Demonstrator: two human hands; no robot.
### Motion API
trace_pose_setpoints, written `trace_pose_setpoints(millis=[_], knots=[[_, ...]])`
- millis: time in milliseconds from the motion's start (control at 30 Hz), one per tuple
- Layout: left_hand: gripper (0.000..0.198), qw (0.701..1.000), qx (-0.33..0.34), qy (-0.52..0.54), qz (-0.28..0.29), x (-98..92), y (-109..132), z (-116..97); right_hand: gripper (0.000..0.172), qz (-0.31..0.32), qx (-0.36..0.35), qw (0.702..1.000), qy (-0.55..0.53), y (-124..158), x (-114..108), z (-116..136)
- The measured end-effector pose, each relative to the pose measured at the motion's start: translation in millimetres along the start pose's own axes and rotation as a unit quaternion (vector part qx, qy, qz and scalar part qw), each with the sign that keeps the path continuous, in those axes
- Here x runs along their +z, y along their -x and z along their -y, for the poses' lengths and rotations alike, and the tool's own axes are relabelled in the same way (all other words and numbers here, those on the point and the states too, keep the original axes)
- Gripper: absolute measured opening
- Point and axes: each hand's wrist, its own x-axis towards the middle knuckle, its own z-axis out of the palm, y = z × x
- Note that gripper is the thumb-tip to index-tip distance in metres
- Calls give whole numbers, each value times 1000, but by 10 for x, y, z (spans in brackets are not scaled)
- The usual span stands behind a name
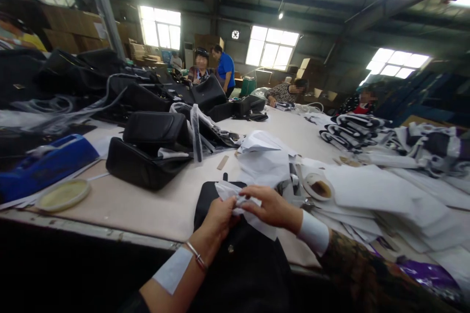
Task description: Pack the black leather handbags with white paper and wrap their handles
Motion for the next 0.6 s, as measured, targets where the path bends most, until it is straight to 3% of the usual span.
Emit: trace_pose_setpoints(millis=[100,200,267,333,500,600], knots=[[33,1000,13,3,-19,-44,65,59,57,20,170,980,103,-223,-165,-421],[35,997,58,-52,-3,-121,91,140,96,41,253,954,156,-403,-150,-769],[39,987,96,-127,3,-174,78,190,103,55,296,936,182,-494,-64,-897],[42,973,124,-193,-2,-213,58,217,93,70,326,921,199,-579,25,-968],[45,956,149,-251,2,-238,44,205,41,137,346,905,206,-751,96,-1126],[47,956,148,-252,9,-229,61,190,28,156,336,905,208,-782,89,-1217]])
